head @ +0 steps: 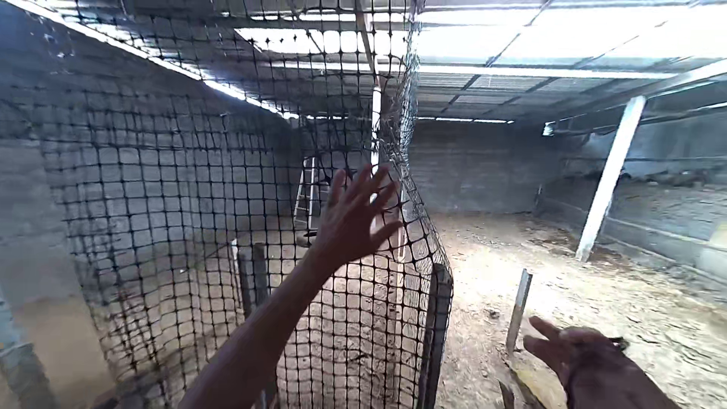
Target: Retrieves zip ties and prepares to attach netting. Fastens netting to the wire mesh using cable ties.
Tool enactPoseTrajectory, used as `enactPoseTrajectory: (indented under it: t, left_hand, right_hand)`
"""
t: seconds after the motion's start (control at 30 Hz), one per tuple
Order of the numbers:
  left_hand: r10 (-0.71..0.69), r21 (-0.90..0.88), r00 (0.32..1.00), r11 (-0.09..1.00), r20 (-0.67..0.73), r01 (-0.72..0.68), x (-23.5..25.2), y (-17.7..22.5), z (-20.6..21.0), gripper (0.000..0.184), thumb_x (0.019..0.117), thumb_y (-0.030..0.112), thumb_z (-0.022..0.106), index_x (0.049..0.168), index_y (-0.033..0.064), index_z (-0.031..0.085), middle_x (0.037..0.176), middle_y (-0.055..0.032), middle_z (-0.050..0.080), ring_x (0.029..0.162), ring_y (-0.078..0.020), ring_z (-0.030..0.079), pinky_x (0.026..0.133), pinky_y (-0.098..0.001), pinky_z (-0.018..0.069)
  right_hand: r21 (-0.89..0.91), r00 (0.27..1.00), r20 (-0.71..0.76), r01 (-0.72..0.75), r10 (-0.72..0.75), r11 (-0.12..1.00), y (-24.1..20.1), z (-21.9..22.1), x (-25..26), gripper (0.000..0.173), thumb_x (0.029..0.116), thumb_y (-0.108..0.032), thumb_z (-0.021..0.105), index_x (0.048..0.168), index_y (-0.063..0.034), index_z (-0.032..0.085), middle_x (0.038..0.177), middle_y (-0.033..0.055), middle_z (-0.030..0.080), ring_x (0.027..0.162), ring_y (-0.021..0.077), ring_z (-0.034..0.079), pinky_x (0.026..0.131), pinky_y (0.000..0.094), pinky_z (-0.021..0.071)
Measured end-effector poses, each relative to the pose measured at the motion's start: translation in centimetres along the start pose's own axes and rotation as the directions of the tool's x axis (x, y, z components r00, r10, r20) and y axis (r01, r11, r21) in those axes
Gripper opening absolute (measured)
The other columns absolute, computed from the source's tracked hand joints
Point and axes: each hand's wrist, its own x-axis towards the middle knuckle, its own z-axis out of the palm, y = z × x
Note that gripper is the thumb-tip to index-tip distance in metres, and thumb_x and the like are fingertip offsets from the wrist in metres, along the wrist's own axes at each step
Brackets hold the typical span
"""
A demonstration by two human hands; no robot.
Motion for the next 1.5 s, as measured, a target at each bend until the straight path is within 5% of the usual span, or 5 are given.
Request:
enactPoseTrajectory:
  t: [0.33, 0.53, 0.73, 1.2, 1.5]
  left_hand:
    - [-0.107, -0.056, 0.992, 0.992, 0.069, 0.111, -3.7, -9.7, 8.3, 0.061, 0.0986, 0.057, 0.052, 0.143, 0.0154, 0.059, 0.164, -0.0132, 0.035, 0.153, -0.0318, 0.031, 0.122, -0.0663, 0.0139]
    - [-0.028, -0.096, 0.999, 0.995, 0.046, 0.032, -3.9, -11.9, 9.7, 0.053, 0.1011, 0.052, 0.051, 0.129, 0.0099, 0.068, 0.162, -0.0160, 0.038, 0.153, -0.0386, 0.028, 0.121, -0.0678, 0.0137]
    - [0.038, -0.138, 0.999, 0.990, 0.021, -0.034, -3.9, -12.9, 10.5, 0.050, 0.1045, 0.046, 0.046, 0.137, 0.0128, 0.064, 0.161, -0.0164, 0.040, 0.151, -0.0379, 0.032, 0.121, -0.0670, 0.0176]
    - [-0.046, -0.180, 0.984, 0.984, -0.174, 0.014, -0.5, -12.7, 8.0, 0.035, 0.1021, 0.024, 0.056, 0.127, 0.0004, 0.065, 0.123, -0.0201, 0.067, 0.118, -0.0367, 0.065, 0.114, -0.0656, 0.0339]
    - [-0.155, -0.192, 0.981, 0.973, -0.119, 0.130, 3.1, -14.0, 5.6, 0.055, 0.0922, 0.032, 0.071, 0.137, 0.0027, 0.059, 0.139, -0.0274, 0.053, 0.124, -0.0493, 0.052, 0.094, -0.0645, 0.0442]
  right_hand:
    - [-0.410, 0.993, -0.100, 0.022, -0.069, 0.912, -0.7, 2.7, 2.4, 0.033, 0.1055, -0.046, 0.049, 0.115, -0.0277, 0.075, 0.115, -0.0016, 0.078, 0.105, 0.0186, 0.076, 0.094, 0.0356, 0.0626]
    - [-0.920, 0.990, -0.019, 0.036, -0.137, 0.390, 0.2, 3.5, 4.5, 0.041, 0.1094, -0.037, 0.040, 0.093, -0.0136, 0.070, 0.104, -0.0042, 0.062, 0.094, -0.0034, 0.057, 0.081, 0.0142, 0.0495]
    - [-0.998, 0.987, 0.051, 0.044, -0.150, -0.050, 2.6, 8.3, 7.1, 0.052, 0.1074, -0.046, 0.039, 0.095, -0.0184, 0.080, 0.095, 0.0116, 0.057, 0.097, 0.0337, 0.053, 0.082, 0.0540, 0.0357]
    - [-0.939, 0.908, 0.250, 0.312, -0.336, 0.145, 4.2, 8.8, 10.9, 0.046, 0.1095, -0.047, 0.035, 0.087, -0.0223, 0.065, 0.143, 0.0039, 0.053, 0.140, 0.0189, 0.039, 0.114, 0.0444, 0.0268]
    - [-0.759, 0.931, 0.269, 0.363, -0.248, 0.540, 4.4, 8.7, 10.4, 0.036, 0.1125, -0.034, 0.037, 0.110, -0.0140, 0.067, 0.105, -0.0034, 0.066, 0.081, -0.0012, 0.063, 0.070, 0.0147, 0.0559]
